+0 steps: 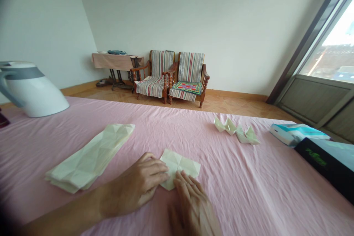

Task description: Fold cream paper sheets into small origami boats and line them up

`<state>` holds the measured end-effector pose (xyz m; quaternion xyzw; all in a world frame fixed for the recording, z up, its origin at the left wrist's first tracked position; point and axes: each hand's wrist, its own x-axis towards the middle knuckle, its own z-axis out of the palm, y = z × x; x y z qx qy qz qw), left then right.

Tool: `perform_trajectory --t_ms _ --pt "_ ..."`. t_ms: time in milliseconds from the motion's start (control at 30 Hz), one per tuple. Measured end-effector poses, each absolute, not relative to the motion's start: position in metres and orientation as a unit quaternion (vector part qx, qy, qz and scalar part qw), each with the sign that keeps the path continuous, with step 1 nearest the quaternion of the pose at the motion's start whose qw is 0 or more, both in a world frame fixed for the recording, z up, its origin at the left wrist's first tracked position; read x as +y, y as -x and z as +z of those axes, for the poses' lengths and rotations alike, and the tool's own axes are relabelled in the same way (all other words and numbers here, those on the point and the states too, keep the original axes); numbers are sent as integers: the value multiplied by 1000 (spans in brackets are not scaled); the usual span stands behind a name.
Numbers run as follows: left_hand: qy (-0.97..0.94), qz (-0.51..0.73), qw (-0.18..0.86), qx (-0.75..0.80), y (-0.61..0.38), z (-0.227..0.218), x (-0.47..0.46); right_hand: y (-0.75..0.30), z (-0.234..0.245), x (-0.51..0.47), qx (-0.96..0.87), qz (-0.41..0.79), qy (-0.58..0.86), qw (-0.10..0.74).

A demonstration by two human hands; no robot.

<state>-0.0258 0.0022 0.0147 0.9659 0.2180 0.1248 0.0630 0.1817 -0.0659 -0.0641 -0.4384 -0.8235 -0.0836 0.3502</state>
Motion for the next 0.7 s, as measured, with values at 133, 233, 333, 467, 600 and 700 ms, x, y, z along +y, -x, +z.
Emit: perform_trajectory --t_ms 133,233,333,467,600,700 --pt "-976 128 -21 172 28 8 11 -182 -55 -66 -821 -73 455 337" --pt "-980 142 -48 130 29 9 16 -179 -48 -67 -820 -66 456 339" --pt "-983 145 -57 100 28 14 11 -176 -43 -68 -816 -64 449 359" --pt "-988 126 -23 82 26 18 1 -174 -38 -70 -832 -36 436 342" --pt "-973 151 110 132 22 15 3 -178 -36 -74 -840 -45 408 355" --pt "-943 168 214 191 20 12 10 -184 -32 -79 -831 -79 394 385"
